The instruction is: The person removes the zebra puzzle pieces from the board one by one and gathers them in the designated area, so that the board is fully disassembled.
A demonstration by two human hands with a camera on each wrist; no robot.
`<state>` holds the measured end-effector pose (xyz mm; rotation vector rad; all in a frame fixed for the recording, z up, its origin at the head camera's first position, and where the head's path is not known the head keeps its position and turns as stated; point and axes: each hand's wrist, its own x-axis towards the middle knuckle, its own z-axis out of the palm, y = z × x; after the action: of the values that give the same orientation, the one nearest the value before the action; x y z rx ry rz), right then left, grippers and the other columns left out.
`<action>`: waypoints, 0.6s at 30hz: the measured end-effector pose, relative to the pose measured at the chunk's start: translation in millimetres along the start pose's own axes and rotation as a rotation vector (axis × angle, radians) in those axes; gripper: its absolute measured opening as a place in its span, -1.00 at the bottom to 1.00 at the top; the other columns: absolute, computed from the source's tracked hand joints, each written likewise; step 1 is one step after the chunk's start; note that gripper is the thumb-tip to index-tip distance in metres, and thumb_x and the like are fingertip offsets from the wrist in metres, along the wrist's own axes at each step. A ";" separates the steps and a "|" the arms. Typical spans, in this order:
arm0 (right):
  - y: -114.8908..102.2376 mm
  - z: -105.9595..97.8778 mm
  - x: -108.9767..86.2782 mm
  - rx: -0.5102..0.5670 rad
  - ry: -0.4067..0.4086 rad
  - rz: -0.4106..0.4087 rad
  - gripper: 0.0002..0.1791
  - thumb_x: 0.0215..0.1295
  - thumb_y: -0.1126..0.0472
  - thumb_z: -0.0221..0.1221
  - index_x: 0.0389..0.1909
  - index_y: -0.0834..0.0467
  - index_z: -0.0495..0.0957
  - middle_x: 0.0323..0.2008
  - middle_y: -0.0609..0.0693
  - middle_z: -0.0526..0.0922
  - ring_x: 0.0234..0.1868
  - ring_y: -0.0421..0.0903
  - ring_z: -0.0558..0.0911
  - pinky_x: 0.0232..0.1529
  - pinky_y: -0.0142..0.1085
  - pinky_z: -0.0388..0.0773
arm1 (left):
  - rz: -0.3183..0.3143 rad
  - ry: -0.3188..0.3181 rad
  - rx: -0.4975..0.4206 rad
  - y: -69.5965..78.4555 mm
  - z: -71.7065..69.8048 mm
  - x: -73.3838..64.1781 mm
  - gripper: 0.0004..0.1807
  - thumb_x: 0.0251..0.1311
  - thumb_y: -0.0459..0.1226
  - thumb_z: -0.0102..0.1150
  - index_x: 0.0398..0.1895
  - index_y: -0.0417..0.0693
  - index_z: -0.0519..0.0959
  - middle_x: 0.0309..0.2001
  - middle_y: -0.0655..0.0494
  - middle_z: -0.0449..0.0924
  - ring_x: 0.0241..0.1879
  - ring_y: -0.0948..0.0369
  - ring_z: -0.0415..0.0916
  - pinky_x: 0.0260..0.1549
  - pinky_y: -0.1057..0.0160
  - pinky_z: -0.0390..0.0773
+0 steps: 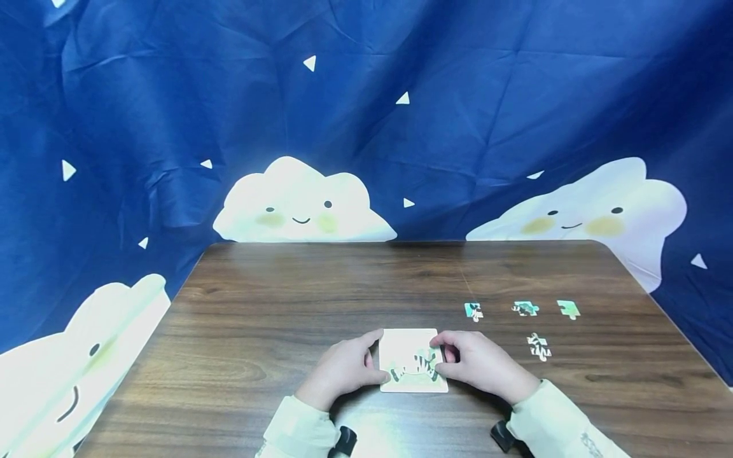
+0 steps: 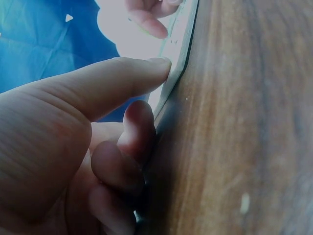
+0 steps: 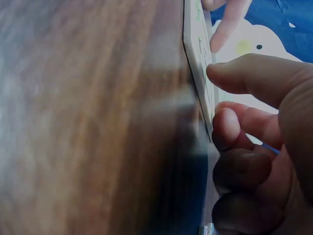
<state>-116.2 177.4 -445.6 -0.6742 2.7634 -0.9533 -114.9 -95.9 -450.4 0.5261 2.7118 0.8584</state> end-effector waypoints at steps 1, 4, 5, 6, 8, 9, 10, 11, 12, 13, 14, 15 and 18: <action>-0.3 0.3 0.7 -0.017 -0.004 -0.001 -0.67 0.08 0.20 0.38 -0.09 0.13 0.65 -0.56 -0.30 0.41 -0.57 -0.39 0.35 -0.43 -0.41 0.36 | 0.000 0.000 0.000 -0.2 0.2 0.1 -0.08 -0.10 -0.01 0.47 0.42 -0.07 0.41 -0.62 0.48 0.46 -0.61 0.43 0.37 -0.47 0.33 0.40; -2.1 0.5 2.5 -0.069 -0.007 -0.004 -0.67 0.06 0.19 0.37 -0.10 0.11 0.67 -0.58 -0.32 0.39 -0.57 -0.40 0.35 -0.43 -0.41 0.35 | 0.001 0.001 0.004 -0.6 0.6 0.5 -0.08 -0.10 -0.01 0.47 0.42 -0.07 0.41 -0.62 0.48 0.46 -0.61 0.43 0.37 -0.48 0.33 0.39; -2.9 0.4 3.0 -0.084 -0.006 -0.003 -0.67 0.05 0.18 0.37 -0.11 0.10 0.67 -0.58 -0.33 0.39 -0.57 -0.40 0.35 -0.43 -0.41 0.35 | 0.001 0.001 0.006 -0.6 0.7 0.5 -0.08 -0.10 -0.01 0.46 0.42 -0.07 0.41 -0.62 0.48 0.46 -0.61 0.43 0.37 -0.48 0.33 0.39; -3.9 0.3 3.4 -0.096 -0.006 0.002 -0.68 0.04 0.18 0.36 -0.13 0.09 0.68 -0.59 -0.33 0.39 -0.57 -0.40 0.35 -0.43 -0.40 0.35 | 0.000 0.002 0.007 -0.7 0.8 0.6 -0.08 -0.10 -0.01 0.46 0.42 -0.06 0.41 -0.62 0.48 0.46 -0.61 0.43 0.37 -0.48 0.33 0.39; -6.3 -0.2 4.4 -0.112 -0.011 0.013 -0.70 0.02 0.18 0.35 -0.16 0.06 0.67 -0.59 -0.33 0.38 -0.58 -0.39 0.34 -0.44 -0.40 0.34 | 0.000 0.002 0.008 -0.7 0.9 0.6 -0.08 -0.10 0.00 0.46 0.42 -0.06 0.41 -0.62 0.48 0.46 -0.61 0.43 0.37 -0.48 0.32 0.39; -7.5 -0.5 4.9 -0.113 -0.013 0.022 -0.71 0.00 0.18 0.35 -0.17 0.05 0.66 -0.59 -0.32 0.39 -0.58 -0.39 0.34 -0.44 -0.39 0.34 | -0.001 0.001 0.008 -0.7 0.9 0.6 -0.08 -0.10 0.00 0.46 0.42 -0.06 0.41 -0.62 0.48 0.46 -0.61 0.43 0.37 -0.48 0.32 0.39; -8.8 -0.7 5.2 -0.114 -0.016 0.030 -0.71 -0.01 0.18 0.36 -0.19 0.04 0.65 -0.59 -0.31 0.39 -0.58 -0.38 0.33 -0.44 -0.39 0.33 | 0.000 0.002 0.008 -0.7 1.1 0.6 -0.08 -0.10 0.00 0.46 0.42 -0.06 0.41 -0.62 0.48 0.46 -0.61 0.43 0.37 -0.48 0.32 0.39; -9.9 -0.9 5.5 -0.116 -0.018 0.038 -0.71 -0.02 0.18 0.36 -0.21 0.03 0.63 -0.58 -0.30 0.39 -0.58 -0.37 0.33 -0.44 -0.39 0.33 | 0.000 0.001 0.009 -0.6 1.1 0.5 -0.08 -0.10 0.00 0.46 0.42 -0.06 0.41 -0.62 0.48 0.46 -0.61 0.43 0.37 -0.48 0.32 0.39; -11.1 -1.1 5.6 -0.119 -0.019 0.044 -0.71 -0.03 0.18 0.36 -0.22 0.02 0.62 -0.58 -0.29 0.40 -0.57 -0.37 0.33 -0.43 -0.38 0.33 | -0.001 0.001 0.009 -0.6 1.2 0.5 -0.08 -0.10 0.00 0.45 0.42 -0.06 0.41 -0.62 0.48 0.46 -0.61 0.43 0.37 -0.48 0.32 0.39; -12.0 -1.4 5.7 -0.120 -0.019 0.043 -0.71 -0.04 0.19 0.36 -0.23 0.02 0.60 -0.57 -0.27 0.40 -0.56 -0.36 0.33 -0.43 -0.38 0.32 | -0.001 0.000 0.010 -0.4 1.0 0.5 -0.08 -0.10 0.00 0.46 0.42 -0.06 0.41 -0.62 0.48 0.46 -0.61 0.43 0.37 -0.48 0.32 0.39; -13.0 -1.6 5.7 -0.128 -0.015 0.044 -0.71 -0.05 0.19 0.37 -0.24 0.00 0.59 -0.55 -0.27 0.40 -0.55 -0.36 0.33 -0.43 -0.37 0.32 | -0.001 0.000 0.011 -0.3 1.0 0.5 -0.08 -0.11 -0.01 0.46 0.42 -0.06 0.41 -0.62 0.48 0.46 -0.61 0.43 0.37 -0.48 0.32 0.39; -13.6 -1.5 5.6 -0.135 -0.010 0.044 -0.71 -0.06 0.19 0.38 -0.26 -0.01 0.57 -0.53 -0.26 0.40 -0.54 -0.35 0.34 -0.43 -0.37 0.32 | -0.002 -0.001 0.012 -0.2 0.9 0.5 -0.08 -0.11 -0.01 0.46 0.42 -0.06 0.41 -0.62 0.48 0.46 -0.61 0.43 0.37 -0.48 0.33 0.39; -15.5 -1.7 5.1 -0.161 0.008 0.040 -0.70 -0.07 0.19 0.39 -0.30 -0.05 0.52 -0.48 -0.26 0.41 -0.50 -0.33 0.35 -0.43 -0.36 0.32 | -0.001 -0.002 0.012 0.4 0.4 0.6 -0.08 -0.11 -0.01 0.46 0.42 -0.06 0.41 -0.62 0.48 0.46 -0.61 0.43 0.37 -0.49 0.33 0.39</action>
<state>-115.5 165.1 -434.7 -0.6353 2.8719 -0.7328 -115.2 -95.2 -450.6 0.5277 2.7169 0.8420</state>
